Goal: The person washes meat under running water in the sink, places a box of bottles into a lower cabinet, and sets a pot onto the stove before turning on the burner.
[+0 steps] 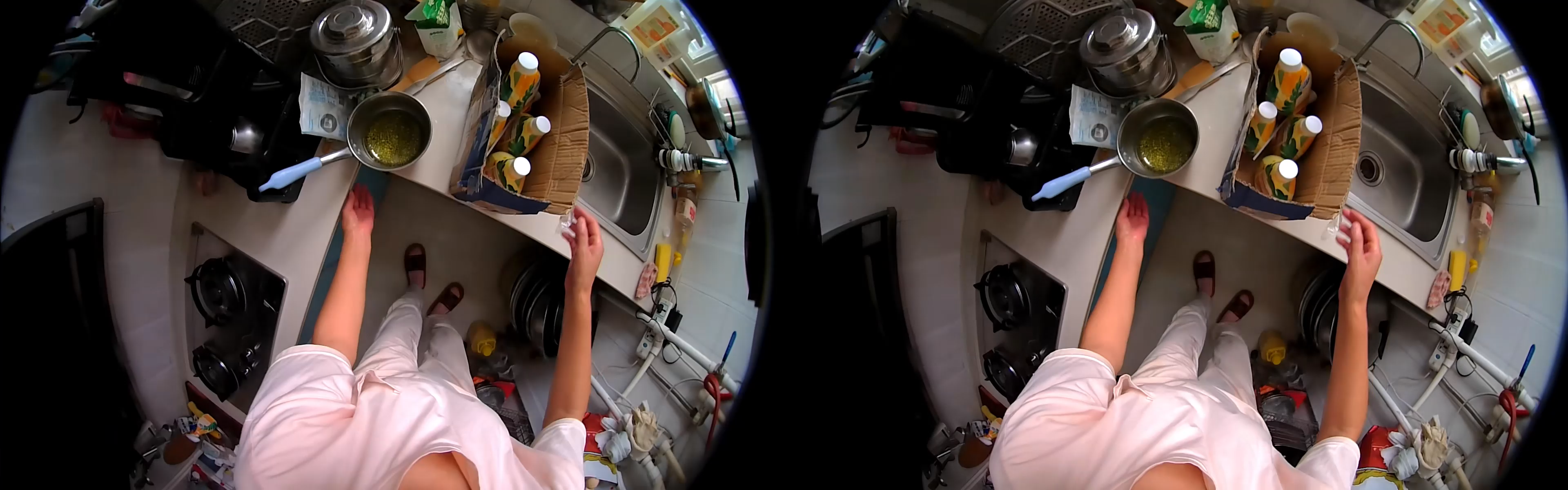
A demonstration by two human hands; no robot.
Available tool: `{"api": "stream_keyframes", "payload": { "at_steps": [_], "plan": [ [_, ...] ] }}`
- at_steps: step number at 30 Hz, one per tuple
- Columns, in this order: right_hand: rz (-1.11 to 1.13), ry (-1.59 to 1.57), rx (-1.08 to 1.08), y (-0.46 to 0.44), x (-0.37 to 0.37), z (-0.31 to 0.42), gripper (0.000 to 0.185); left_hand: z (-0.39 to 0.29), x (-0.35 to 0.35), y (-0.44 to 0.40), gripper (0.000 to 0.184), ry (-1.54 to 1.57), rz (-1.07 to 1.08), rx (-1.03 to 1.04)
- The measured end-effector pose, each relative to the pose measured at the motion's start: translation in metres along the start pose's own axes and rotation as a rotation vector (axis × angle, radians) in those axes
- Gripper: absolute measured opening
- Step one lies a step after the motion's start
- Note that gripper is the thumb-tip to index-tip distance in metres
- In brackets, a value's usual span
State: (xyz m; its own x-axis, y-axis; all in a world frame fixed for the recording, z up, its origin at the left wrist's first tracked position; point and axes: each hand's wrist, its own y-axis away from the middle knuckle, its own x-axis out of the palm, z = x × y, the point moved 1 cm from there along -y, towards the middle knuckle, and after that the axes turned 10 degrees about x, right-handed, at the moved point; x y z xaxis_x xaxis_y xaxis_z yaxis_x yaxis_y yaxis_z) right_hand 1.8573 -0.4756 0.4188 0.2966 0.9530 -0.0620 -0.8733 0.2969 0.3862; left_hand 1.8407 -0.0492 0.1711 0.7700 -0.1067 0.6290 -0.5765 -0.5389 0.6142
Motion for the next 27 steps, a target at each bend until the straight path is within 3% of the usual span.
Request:
{"api": "stream_keyframes", "payload": {
  "at_steps": [5, 8, 11, 17, 21, 27],
  "plan": [
    [0.073, 0.098, 0.051, 0.044, -0.028, -0.051, 0.024, 0.009, 0.001, -0.006, 0.030, -0.036, 0.103, 0.154],
    [0.083, 0.088, 0.105, 0.058, -0.043, -0.079, 0.023, 0.012, -0.015, -0.039, 0.033, 0.068, -0.040, 0.078],
    [0.080, 0.137, 0.120, 0.071, -0.050, -0.091, 0.020, 0.012, -0.021, -0.035, 0.032, 0.124, 0.242, 0.140],
    [0.120, 0.176, 0.162, 0.084, -0.072, -0.113, 0.019, 0.020, -0.013, -0.027, 0.035, -0.066, 0.114, 0.198],
    [0.146, 0.177, 0.169, 0.090, -0.075, -0.118, 0.019, 0.040, -0.016, 0.012, 0.041, -0.130, 0.078, 0.073],
    [0.192, 0.175, 0.115, 0.088, -0.070, -0.106, 0.019, 0.069, -0.060, 0.114, 0.032, -0.259, 0.206, -0.002]
  ]
}}
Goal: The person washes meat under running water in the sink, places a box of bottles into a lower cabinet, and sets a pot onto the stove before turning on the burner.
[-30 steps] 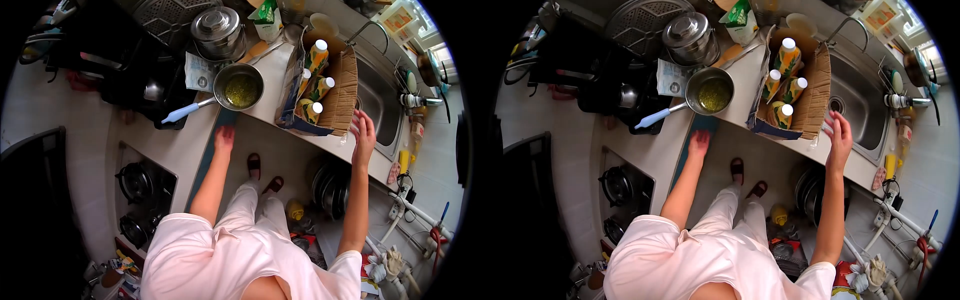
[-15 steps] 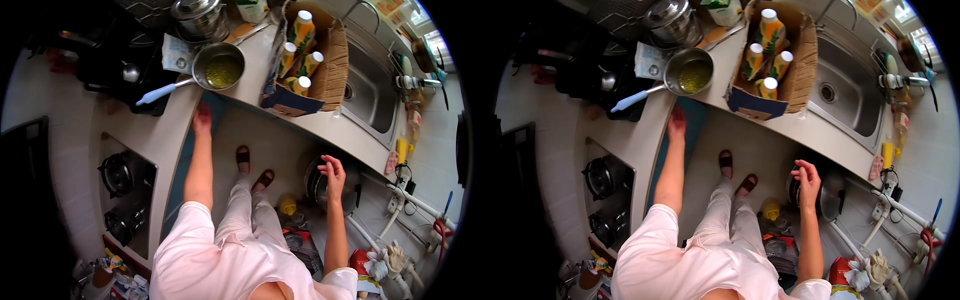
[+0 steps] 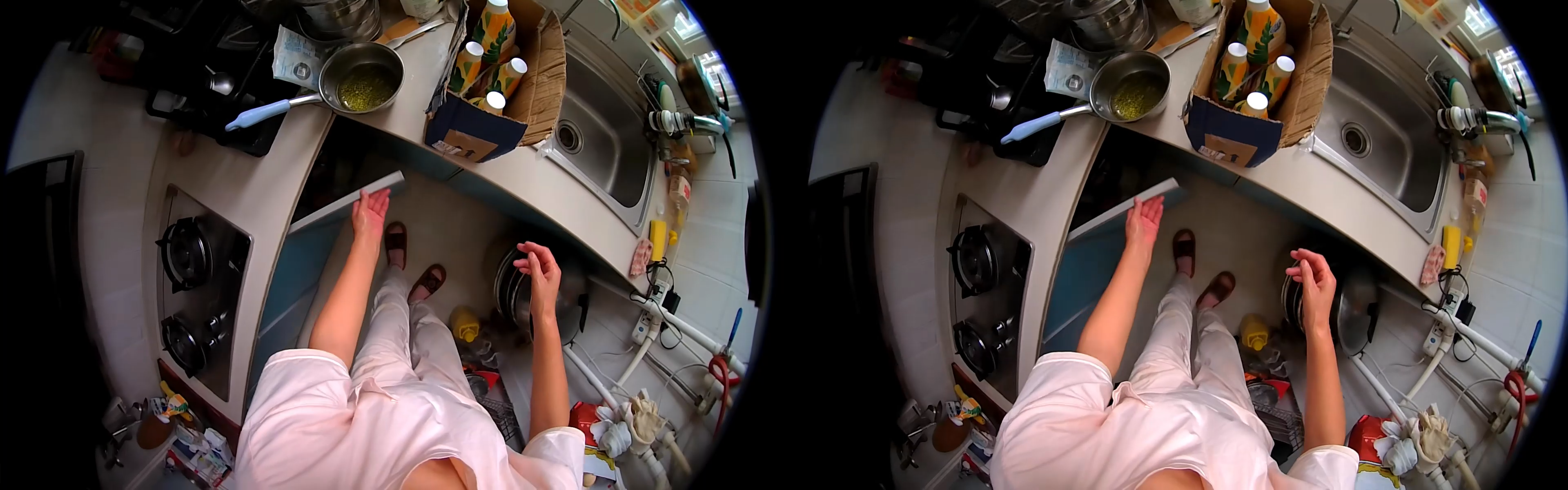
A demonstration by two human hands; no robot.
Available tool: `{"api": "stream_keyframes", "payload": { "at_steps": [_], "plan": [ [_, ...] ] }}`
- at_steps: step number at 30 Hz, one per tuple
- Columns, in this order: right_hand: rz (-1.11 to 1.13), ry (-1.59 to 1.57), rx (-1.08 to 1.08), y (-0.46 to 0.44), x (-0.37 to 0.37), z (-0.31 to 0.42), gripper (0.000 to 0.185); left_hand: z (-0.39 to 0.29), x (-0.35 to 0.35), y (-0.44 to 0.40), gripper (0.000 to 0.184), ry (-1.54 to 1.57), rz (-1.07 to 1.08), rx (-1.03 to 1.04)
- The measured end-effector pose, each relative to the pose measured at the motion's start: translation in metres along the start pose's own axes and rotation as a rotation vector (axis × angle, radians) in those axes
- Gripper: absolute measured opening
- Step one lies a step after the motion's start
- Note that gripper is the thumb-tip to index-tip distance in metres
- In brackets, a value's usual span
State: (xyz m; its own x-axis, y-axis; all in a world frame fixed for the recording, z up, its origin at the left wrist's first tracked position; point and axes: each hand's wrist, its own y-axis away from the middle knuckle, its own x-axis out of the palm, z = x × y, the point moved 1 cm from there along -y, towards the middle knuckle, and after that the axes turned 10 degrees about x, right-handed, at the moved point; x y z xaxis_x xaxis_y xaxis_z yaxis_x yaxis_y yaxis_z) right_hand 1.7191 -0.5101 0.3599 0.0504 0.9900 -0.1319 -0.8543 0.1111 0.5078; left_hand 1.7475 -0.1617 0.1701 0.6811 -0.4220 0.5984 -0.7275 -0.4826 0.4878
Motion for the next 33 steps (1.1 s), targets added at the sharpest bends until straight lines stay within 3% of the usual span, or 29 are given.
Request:
{"api": "stream_keyframes", "payload": {
  "at_steps": [8, 16, 25, 28, 31, 33],
  "plan": [
    [0.068, -0.025, -0.131, -0.039, -0.010, 0.047, 0.022, -0.013, -0.057, 0.120, 0.025, -0.301, 0.031, -0.188],
    [0.078, -0.042, -0.292, -0.053, 0.008, 0.110, 0.024, -0.058, -0.122, 0.184, 0.022, -0.620, 0.011, -0.298],
    [-0.045, -0.054, -0.470, -0.077, 0.033, 0.167, 0.032, -0.056, -0.128, 0.176, 0.026, -0.717, 0.024, -0.363],
    [-0.067, -0.041, -0.472, -0.076, 0.046, 0.173, 0.034, -0.070, -0.122, 0.177, 0.023, -0.821, 0.051, -0.402],
    [-0.058, -0.022, -0.411, -0.077, 0.052, 0.166, 0.037, -0.091, -0.127, 0.166, 0.018, -1.119, 0.164, -0.511],
    [-0.039, -0.041, -0.357, -0.081, 0.054, 0.160, 0.041, -0.107, -0.125, 0.154, 0.016, -1.461, 0.385, -0.168]
  ]
}}
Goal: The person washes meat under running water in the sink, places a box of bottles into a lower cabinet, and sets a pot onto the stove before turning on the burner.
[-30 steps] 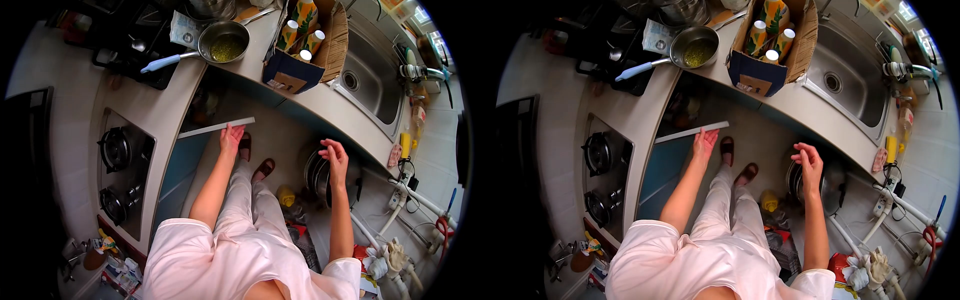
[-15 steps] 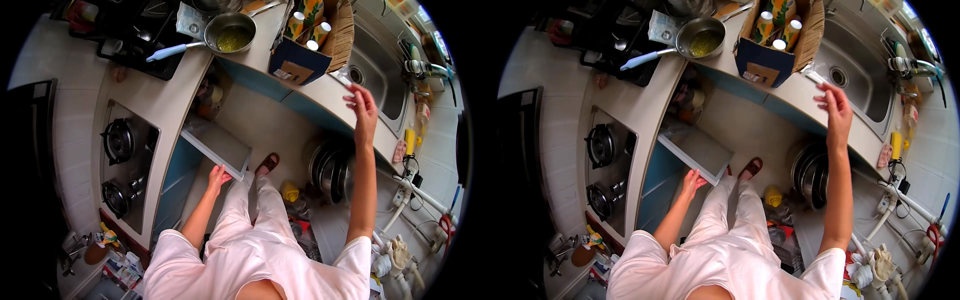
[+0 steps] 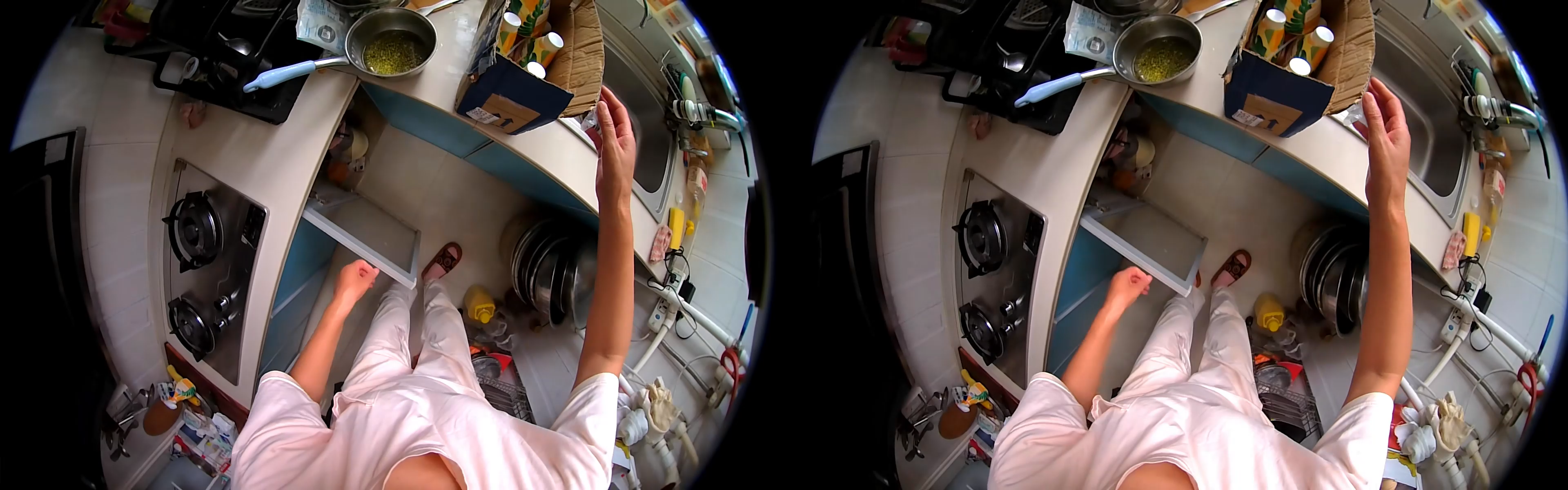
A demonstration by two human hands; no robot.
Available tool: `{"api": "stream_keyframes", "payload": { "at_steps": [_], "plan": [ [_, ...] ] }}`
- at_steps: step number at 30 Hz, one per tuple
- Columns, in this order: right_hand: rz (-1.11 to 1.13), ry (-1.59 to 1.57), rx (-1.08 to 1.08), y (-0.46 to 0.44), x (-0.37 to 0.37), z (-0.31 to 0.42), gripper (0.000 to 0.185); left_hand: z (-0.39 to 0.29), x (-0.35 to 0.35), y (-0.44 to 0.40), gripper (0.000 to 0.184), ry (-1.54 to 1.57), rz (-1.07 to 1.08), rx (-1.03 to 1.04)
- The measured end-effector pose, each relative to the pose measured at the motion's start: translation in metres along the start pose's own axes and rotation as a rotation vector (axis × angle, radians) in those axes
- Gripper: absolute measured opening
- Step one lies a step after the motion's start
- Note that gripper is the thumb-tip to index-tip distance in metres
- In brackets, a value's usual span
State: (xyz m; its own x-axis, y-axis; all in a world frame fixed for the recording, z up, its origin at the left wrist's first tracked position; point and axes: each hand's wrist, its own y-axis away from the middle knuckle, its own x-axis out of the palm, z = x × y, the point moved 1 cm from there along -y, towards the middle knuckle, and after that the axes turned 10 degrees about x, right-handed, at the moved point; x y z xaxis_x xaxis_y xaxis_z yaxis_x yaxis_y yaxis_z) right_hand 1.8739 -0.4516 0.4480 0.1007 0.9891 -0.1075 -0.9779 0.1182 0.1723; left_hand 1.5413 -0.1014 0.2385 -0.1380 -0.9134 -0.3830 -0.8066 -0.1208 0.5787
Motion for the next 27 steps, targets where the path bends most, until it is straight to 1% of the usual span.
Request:
{"api": "stream_keyframes", "payload": {
  "at_steps": [1, 2, 3, 4, 6, 7, 8, 9, 11, 12, 13, 15, 16, 19, 21, 22, 25, 26, 27],
  "plan": [
    [0.005, -0.007, 0.018, -0.002, 0.001, -0.004, 0.043, -0.003, -0.006, -0.004, 0.015, -0.196, -0.034, 0.154],
    [0.009, -0.014, 0.035, -0.004, 0.002, -0.007, 0.044, -0.022, -0.013, -0.009, 0.012, 0.046, -0.053, 0.218],
    [0.013, -0.020, 0.051, -0.006, 0.003, -0.009, 0.045, -0.059, -0.022, -0.013, 0.009, 0.311, -0.073, 0.305],
    [0.049, -0.004, 0.048, -0.009, 0.003, -0.010, 0.050, -0.093, -0.032, -0.021, 0.007, 0.396, -0.087, 0.376],
    [0.101, -0.078, 0.117, -0.012, 0.009, -0.004, 0.045, -0.155, -0.048, -0.043, 0.012, 0.388, -0.179, 0.549],
    [0.145, -0.105, 0.155, -0.014, 0.009, 0.002, 0.042, -0.182, -0.055, -0.059, 0.015, 0.324, -0.232, 0.692],
    [0.177, -0.130, 0.167, -0.013, 0.012, 0.010, 0.047, -0.210, -0.058, -0.076, 0.018, 0.396, -0.245, 0.785],
    [0.100, -0.043, 0.186, -0.024, 0.011, 0.004, 0.045, -0.246, -0.061, -0.083, 0.022, 0.409, -0.262, 0.805],
    [0.143, 0.007, 0.160, -0.036, 0.013, 0.004, 0.045, -0.303, -0.060, -0.108, 0.030, 0.404, -0.307, 0.925],
    [0.167, 0.022, 0.182, -0.043, 0.010, -0.001, 0.044, -0.330, -0.058, -0.118, 0.036, 0.376, -0.331, 0.974],
    [0.194, 0.035, 0.203, -0.050, 0.008, -0.005, 0.044, -0.350, -0.054, -0.134, 0.046, 0.308, -0.342, 0.993],
    [0.173, 0.121, 0.258, -0.056, 0.008, -0.003, 0.033, -0.384, -0.044, -0.166, 0.072, 0.103, -0.359, 0.949],
    [0.179, 0.125, 0.265, -0.059, 0.008, -0.004, 0.032, -0.404, -0.044, -0.172, 0.077, -0.008, -0.299, 0.866],
    [0.173, 0.088, 0.308, -0.056, 0.007, 0.006, 0.034, -0.442, -0.037, -0.219, 0.073, -0.331, -0.223, 0.769],
    [0.176, 0.030, 0.363, -0.059, 0.007, 0.005, 0.034, -0.468, -0.036, -0.228, 0.067, -0.418, -0.017, 0.574],
    [0.159, -0.031, 0.336, -0.057, 0.007, 0.003, 0.031, -0.474, -0.033, -0.228, 0.047, -0.432, -0.020, 0.569],
    [0.094, -0.022, 0.325, -0.064, 0.008, -0.004, 0.027, -0.478, -0.022, -0.224, 0.031, -0.731, -0.228, 0.659],
    [0.119, 0.039, 0.267, -0.070, -0.002, -0.018, 0.025, -0.477, -0.027, -0.206, 0.026, -0.680, -0.193, 0.718],
    [0.146, 0.100, 0.203, -0.082, -0.020, -0.038, 0.024, -0.463, -0.027, -0.218, 0.022, -0.616, -0.227, 0.774]
  ]
}}
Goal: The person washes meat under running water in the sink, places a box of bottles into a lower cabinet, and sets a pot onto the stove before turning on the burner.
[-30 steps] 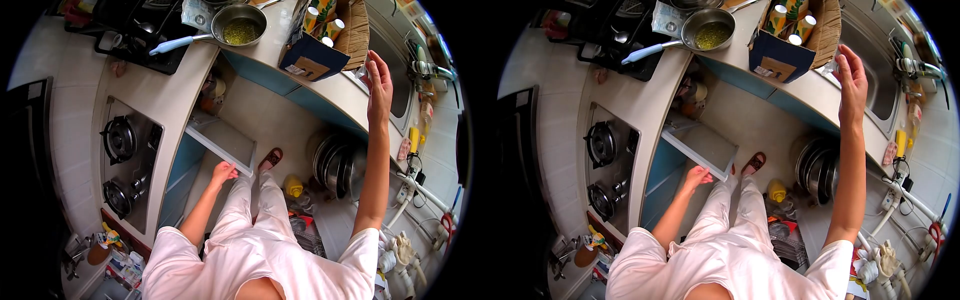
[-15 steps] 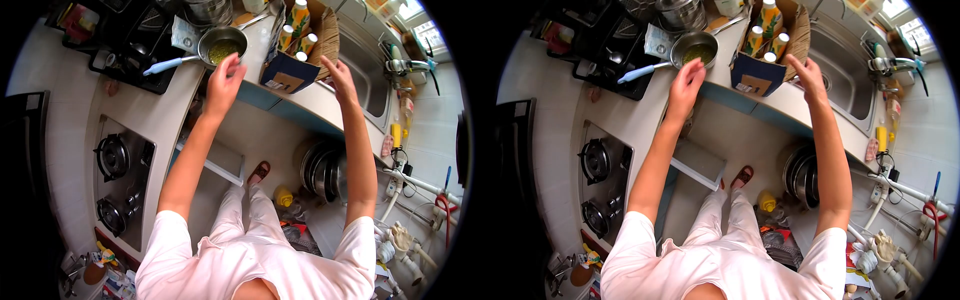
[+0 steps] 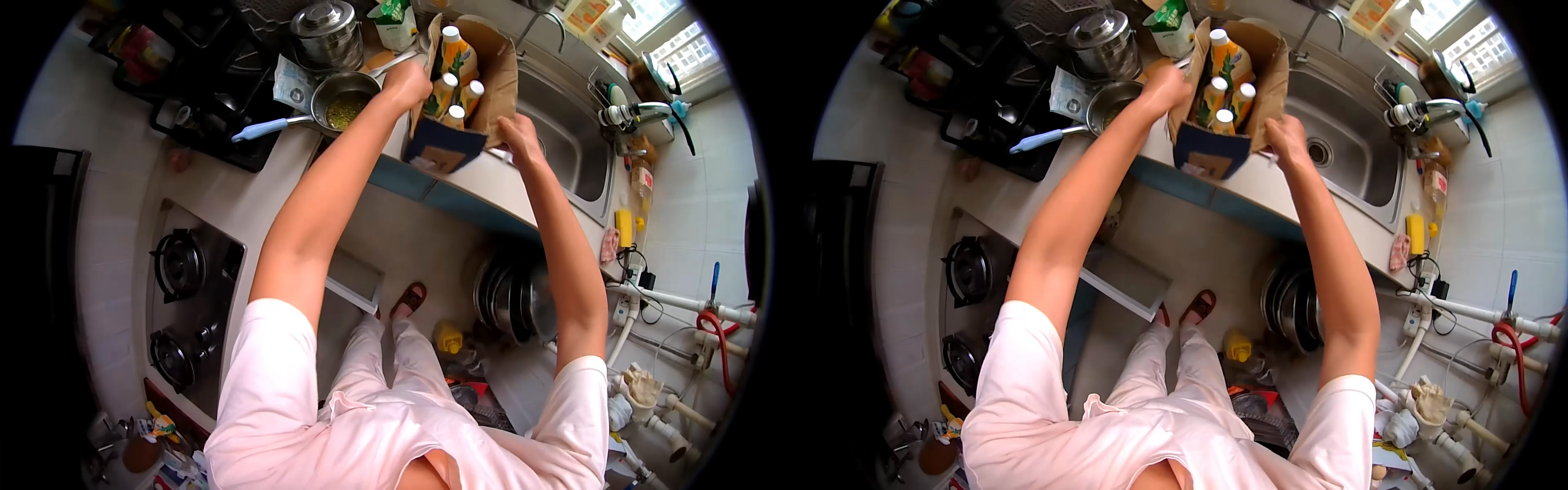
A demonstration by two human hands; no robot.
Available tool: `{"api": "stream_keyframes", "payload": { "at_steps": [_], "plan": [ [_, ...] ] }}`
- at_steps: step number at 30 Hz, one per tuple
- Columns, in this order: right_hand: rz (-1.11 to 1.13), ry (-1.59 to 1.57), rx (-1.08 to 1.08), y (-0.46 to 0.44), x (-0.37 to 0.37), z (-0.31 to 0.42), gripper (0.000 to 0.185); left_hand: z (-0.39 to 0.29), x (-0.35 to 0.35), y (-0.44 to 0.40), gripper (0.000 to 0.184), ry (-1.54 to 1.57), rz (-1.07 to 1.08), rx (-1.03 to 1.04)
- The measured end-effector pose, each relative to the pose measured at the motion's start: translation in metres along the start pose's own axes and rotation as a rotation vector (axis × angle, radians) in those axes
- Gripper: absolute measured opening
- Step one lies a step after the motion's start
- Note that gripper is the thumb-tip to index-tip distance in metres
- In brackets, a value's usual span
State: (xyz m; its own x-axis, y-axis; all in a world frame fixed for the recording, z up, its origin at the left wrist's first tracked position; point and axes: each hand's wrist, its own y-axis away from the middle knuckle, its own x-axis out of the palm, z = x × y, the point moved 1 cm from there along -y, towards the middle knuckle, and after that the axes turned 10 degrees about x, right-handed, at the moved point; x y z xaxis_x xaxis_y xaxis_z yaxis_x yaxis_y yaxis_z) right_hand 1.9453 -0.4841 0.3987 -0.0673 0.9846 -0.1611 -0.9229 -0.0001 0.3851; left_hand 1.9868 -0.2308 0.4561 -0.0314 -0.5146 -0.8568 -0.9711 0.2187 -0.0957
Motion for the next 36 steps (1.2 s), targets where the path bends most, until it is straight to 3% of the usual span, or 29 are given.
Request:
{"api": "stream_keyframes", "payload": {
  "at_steps": [2, 3, 5, 7, 9, 12, 14, 15, 21, 22, 24, 26, 27, 30, 33, 36],
  "plan": [
    [0.047, 0.088, -0.018, 0.029, -0.006, 0.017, 0.024, -0.009, -0.010, 0.046, 0.022, 0.145, -0.131, 0.065],
    [0.127, 0.109, -0.187, 0.051, -0.012, 0.025, 0.023, -0.019, -0.015, 0.074, 0.023, 0.228, -0.188, 0.029],
    [0.189, 0.084, -0.118, 0.104, -0.018, 0.048, 0.019, -0.034, -0.019, 0.132, 0.026, 0.427, -0.337, 0.055],
    [0.177, 0.336, -0.173, 0.136, -0.030, 0.049, 0.020, -0.042, -0.001, 0.195, 0.023, 0.632, -0.361, -0.016],
    [0.229, 0.551, -0.138, 0.186, -0.022, 0.072, 0.016, -0.071, 0.002, 0.258, 0.021, 0.635, -0.338, -0.138],
    [0.336, 0.620, -0.052, 0.227, -0.012, 0.059, 0.015, -0.093, 0.019, 0.335, 0.016, 0.648, -0.220, -0.345],
    [0.464, 0.811, -0.103, 0.236, -0.004, 0.024, 0.009, -0.108, 0.050, 0.371, 0.029, 0.944, -0.501, -0.462],
    [0.490, 0.796, -0.103, 0.232, 0.003, 0.004, 0.009, -0.091, 0.065, 0.393, 0.011, 0.917, -0.235, -0.485],
    [0.536, 0.868, -0.172, 0.190, 0.043, -0.103, 0.011, -0.004, 0.176, 0.425, 0.011, 0.881, -0.071, -0.671],
    [0.523, 0.865, -0.176, 0.181, 0.053, -0.121, 0.011, 0.009, 0.185, 0.414, 0.025, 0.797, -0.125, -0.667],
    [0.485, 0.869, -0.180, 0.161, 0.072, -0.163, 0.010, 0.040, 0.193, 0.387, 0.019, 0.712, 0.031, -0.728],
    [0.437, 0.881, -0.182, 0.140, 0.094, -0.209, 0.010, 0.103, 0.261, 0.392, 0.013, 0.592, 0.063, -0.702],
    [0.404, 0.878, -0.187, 0.129, 0.105, -0.234, 0.010, 0.105, 0.247, 0.373, 0.015, 0.548, 0.196, -0.786],
    [0.297, 0.854, -0.177, 0.092, 0.131, -0.304, 0.011, 0.161, 0.323, 0.367, 0.012, 0.284, 0.190, -0.782],
    [0.214, 0.851, -0.130, 0.057, 0.156, -0.358, 0.011, 0.216, 0.381, 0.355, 0.011, 0.326, 0.350, -1.064],
    [0.214, 0.975, -0.089, 0.024, 0.182, -0.406, 0.013, 0.274, 0.445, 0.358, 0.015, 0.304, 0.395, -1.156]
  ]
}}
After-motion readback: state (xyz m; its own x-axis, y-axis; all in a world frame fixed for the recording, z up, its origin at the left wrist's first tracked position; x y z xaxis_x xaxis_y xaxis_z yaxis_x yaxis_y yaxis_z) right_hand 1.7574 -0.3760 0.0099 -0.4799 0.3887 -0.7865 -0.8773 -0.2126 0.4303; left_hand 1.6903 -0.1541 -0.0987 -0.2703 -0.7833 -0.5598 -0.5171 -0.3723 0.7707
